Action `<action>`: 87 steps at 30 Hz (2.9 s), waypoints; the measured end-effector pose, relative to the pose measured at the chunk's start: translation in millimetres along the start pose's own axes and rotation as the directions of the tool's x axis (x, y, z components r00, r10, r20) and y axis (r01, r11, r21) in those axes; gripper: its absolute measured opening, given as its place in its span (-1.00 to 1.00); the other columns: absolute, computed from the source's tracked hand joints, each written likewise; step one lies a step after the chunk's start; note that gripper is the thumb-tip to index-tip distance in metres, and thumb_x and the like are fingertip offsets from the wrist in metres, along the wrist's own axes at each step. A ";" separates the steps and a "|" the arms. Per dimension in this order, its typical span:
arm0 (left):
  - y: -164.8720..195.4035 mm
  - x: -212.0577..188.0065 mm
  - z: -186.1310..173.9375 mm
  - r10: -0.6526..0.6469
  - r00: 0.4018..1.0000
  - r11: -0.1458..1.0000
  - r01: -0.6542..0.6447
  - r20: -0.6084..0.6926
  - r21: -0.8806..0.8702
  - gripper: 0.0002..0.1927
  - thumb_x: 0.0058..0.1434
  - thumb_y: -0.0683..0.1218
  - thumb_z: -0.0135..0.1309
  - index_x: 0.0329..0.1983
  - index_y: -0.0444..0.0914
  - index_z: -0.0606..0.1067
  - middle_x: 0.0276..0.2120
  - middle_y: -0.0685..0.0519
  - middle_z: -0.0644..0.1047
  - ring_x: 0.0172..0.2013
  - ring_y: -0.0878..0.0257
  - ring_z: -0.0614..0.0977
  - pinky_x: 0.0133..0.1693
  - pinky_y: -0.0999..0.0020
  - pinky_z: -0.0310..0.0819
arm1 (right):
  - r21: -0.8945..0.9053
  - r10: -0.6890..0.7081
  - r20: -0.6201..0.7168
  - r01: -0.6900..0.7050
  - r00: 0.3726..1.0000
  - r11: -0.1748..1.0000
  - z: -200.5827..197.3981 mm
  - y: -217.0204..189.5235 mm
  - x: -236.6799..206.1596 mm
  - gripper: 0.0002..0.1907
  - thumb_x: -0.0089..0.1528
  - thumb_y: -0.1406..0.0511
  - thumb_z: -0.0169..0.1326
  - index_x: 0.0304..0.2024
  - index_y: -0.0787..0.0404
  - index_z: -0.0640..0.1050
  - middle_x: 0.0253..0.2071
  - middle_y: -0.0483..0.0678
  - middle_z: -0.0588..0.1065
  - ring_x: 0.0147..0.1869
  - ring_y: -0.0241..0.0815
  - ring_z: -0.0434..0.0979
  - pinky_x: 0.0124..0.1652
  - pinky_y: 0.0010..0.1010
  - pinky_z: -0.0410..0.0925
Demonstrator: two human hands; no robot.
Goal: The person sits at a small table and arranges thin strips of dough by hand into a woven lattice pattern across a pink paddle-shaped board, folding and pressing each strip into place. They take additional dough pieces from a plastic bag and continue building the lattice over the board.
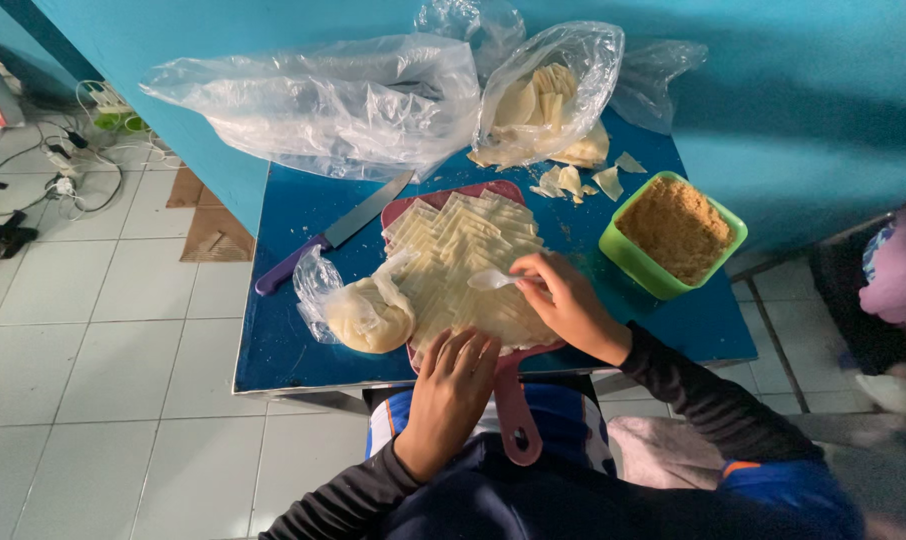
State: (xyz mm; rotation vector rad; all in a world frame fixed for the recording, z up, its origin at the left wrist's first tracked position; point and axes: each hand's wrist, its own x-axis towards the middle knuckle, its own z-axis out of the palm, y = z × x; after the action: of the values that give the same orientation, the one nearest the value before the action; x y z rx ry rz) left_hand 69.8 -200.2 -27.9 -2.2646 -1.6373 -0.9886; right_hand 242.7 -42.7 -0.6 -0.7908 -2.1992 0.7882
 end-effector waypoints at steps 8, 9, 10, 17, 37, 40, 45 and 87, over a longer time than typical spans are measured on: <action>0.0 -0.8 -0.1 -0.002 1.000 1.000 0.001 -0.019 -0.011 -0.59 0.21 -0.15 0.09 0.14 -0.31 0.48 0.06 -0.05 0.53 0.16 0.04 0.53 0.27 -0.01 0.28 | -0.343 -0.312 0.066 0.315 0.948 0.885 -18.2 0.7 6.2 -0.87 0.22 0.44 0.16 -0.25 0.18 0.46 -0.31 -0.06 0.47 -0.18 0.04 0.47 -0.16 -0.19 0.32; -0.2 -1.1 -0.1 -0.006 1.000 1.000 0.006 -0.011 -0.015 -0.60 0.21 -0.15 0.09 0.13 -0.31 0.48 0.05 -0.05 0.53 0.16 0.04 0.53 0.27 -0.01 0.28 | -0.369 -0.322 0.072 0.325 0.944 0.871 -22.0 -0.5 7.5 -0.86 0.21 0.44 0.17 -0.26 0.18 0.46 -0.33 -0.07 0.46 -0.19 0.03 0.46 -0.17 -0.19 0.32; -0.4 -1.3 0.2 -0.010 1.000 1.000 0.010 -0.003 -0.020 -0.61 0.22 -0.15 0.10 0.13 -0.31 0.48 0.05 -0.05 0.53 0.16 0.04 0.53 0.27 -0.01 0.28 | -0.396 -0.320 0.073 0.322 0.945 0.860 -25.1 -2.2 8.6 -0.86 0.20 0.44 0.17 -0.27 0.18 0.46 -0.33 -0.07 0.46 -0.19 0.03 0.46 -0.17 -0.19 0.31; -1.5 -2.2 2.9 0.000 1.000 1.000 0.000 -0.013 -0.013 -0.59 0.19 -0.14 0.10 0.13 -0.31 0.48 0.06 -0.06 0.53 0.16 0.03 0.52 0.27 -0.03 0.26 | -0.414 -0.457 0.109 0.458 0.883 0.786 -29.7 -15.5 2.4 -0.84 0.18 0.45 0.17 -0.22 0.20 0.48 -0.29 -0.07 0.46 -0.14 -0.01 0.46 -0.12 -0.19 0.33; -0.9 0.0 -0.9 0.017 1.000 1.000 -0.017 -0.008 -0.011 -0.55 0.17 -0.14 0.10 0.14 -0.32 0.48 0.04 -0.05 0.52 0.15 0.03 0.53 0.26 -0.05 0.26 | -0.498 -0.462 0.033 0.415 0.886 0.761 -3.1 12.0 15.1 -0.83 0.20 0.50 0.15 -0.15 0.30 0.53 -0.23 0.00 0.48 -0.13 0.01 0.49 -0.14 -0.24 0.37; -1.2 -1.2 0.0 0.014 1.000 1.000 -0.014 -0.007 -0.009 -0.56 0.18 -0.14 0.11 0.15 -0.31 0.48 0.05 -0.04 0.52 0.16 0.05 0.53 0.27 -0.04 0.26 | -0.230 -0.209 -0.079 0.187 0.975 0.955 -0.1 12.1 16.9 -0.88 0.26 0.48 0.13 -0.18 0.27 0.47 -0.24 0.00 0.50 -0.16 0.00 0.55 -0.19 -0.27 0.39; -2.2 -2.1 1.2 0.017 1.000 1.000 -0.017 -0.011 -0.004 -0.56 0.18 -0.13 0.12 0.15 -0.32 0.48 0.06 -0.05 0.52 0.16 0.04 0.52 0.27 -0.05 0.26 | -0.148 -0.040 -0.026 0.035 0.999 0.988 2.0 11.0 16.3 -0.90 0.26 0.44 0.13 -0.21 0.23 0.47 -0.29 0.00 0.51 -0.28 -0.01 0.58 -0.31 -0.25 0.39; -1.1 1.1 -2.2 0.023 1.000 1.000 -0.023 -0.002 -0.014 -0.56 0.16 -0.13 0.11 0.13 -0.32 0.49 0.03 -0.05 0.53 0.14 0.05 0.54 0.25 -0.05 0.28 | -0.771 -0.495 0.251 0.481 0.832 0.417 7.8 14.3 6.2 -0.77 0.15 0.40 0.12 -0.12 0.22 0.51 -0.19 -0.08 0.52 -0.20 -0.21 0.60 -0.20 -0.35 0.43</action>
State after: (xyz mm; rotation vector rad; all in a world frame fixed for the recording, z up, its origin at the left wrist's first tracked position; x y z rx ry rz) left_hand 68.2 -200.0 -25.8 -2.2855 -1.6046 -0.9994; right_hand 237.7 -31.6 -13.1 -0.4501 -2.5535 -0.6249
